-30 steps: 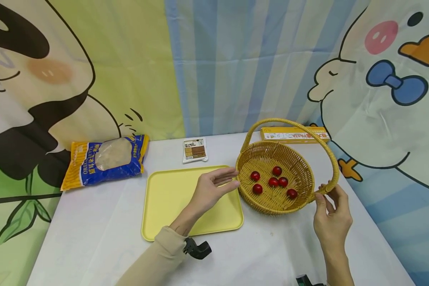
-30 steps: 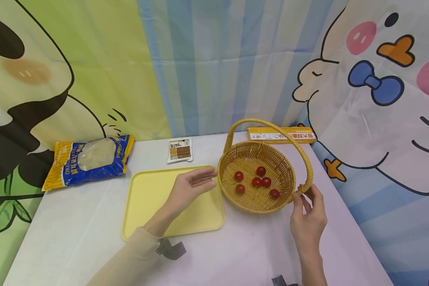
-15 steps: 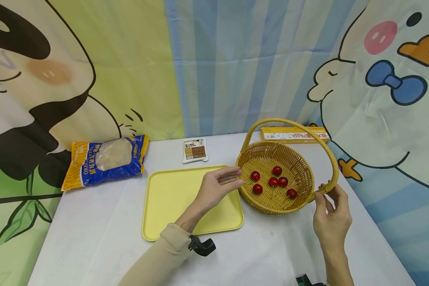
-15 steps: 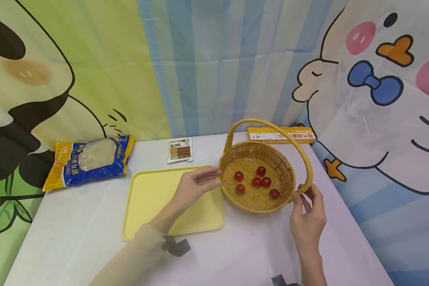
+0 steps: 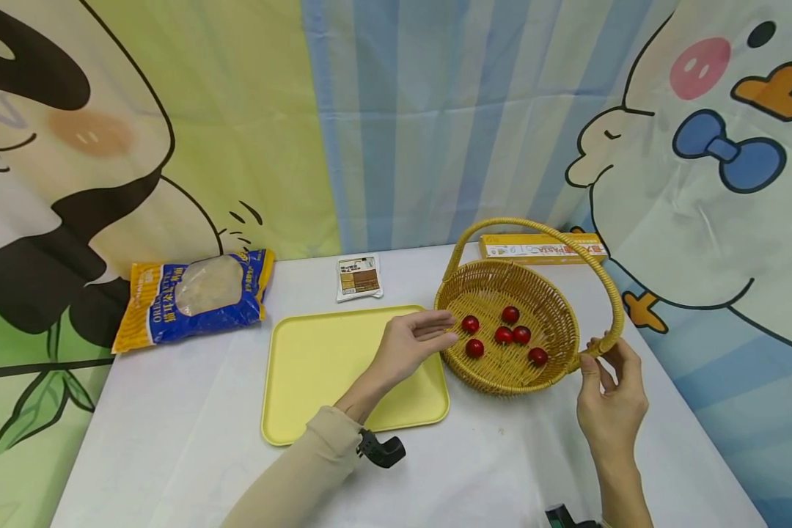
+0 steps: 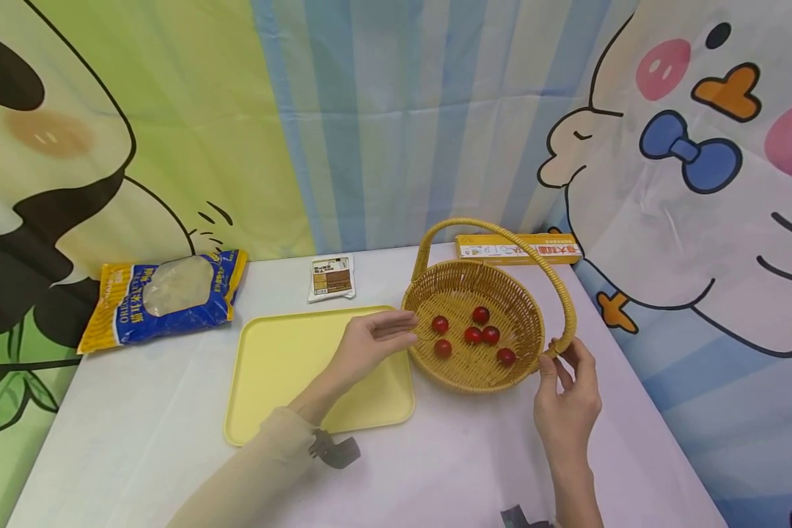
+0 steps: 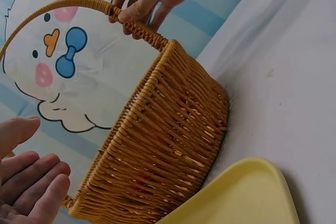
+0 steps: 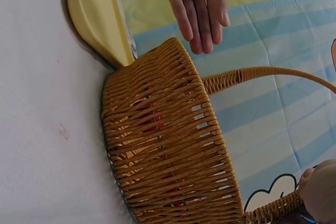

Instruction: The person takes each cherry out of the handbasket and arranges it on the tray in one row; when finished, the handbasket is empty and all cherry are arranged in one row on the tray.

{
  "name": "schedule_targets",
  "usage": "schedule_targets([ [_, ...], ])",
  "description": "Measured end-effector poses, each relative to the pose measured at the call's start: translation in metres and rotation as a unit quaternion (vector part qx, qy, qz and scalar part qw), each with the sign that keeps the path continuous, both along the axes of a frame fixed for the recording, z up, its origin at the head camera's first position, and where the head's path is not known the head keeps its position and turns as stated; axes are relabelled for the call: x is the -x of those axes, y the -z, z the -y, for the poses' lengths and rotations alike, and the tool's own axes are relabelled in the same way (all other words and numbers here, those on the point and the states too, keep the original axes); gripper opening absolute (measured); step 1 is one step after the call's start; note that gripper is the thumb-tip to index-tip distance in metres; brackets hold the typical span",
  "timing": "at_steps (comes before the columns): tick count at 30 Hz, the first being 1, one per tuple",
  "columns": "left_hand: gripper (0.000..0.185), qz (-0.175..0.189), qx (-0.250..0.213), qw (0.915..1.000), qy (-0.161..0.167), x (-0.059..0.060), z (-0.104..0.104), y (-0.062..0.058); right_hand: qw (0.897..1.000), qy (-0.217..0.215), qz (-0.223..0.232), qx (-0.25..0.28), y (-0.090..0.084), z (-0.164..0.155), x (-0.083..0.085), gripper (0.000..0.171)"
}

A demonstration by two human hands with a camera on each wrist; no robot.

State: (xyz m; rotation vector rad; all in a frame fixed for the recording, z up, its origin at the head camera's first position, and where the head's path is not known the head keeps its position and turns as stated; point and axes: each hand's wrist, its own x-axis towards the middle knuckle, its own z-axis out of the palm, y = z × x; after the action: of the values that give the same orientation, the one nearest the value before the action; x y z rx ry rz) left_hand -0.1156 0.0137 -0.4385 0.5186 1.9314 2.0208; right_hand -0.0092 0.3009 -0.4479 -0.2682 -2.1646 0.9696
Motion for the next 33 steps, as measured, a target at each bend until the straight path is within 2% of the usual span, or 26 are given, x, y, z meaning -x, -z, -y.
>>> schedule_targets([
  [7, 0.047, 0.002, 0.008, 0.9999, 0.011, 0.005, -0.009, 0.005, 1.0, -0.002, -0.002, 0.003, 0.001, -0.001, 0.0, 0.057],
  [33, 0.045, 0.017, 0.033, 0.9989, 0.029, 0.018, -0.024, 0.009, 1.0, -0.005, 0.0, 0.003, 0.0, 0.001, 0.0, 0.056],
])
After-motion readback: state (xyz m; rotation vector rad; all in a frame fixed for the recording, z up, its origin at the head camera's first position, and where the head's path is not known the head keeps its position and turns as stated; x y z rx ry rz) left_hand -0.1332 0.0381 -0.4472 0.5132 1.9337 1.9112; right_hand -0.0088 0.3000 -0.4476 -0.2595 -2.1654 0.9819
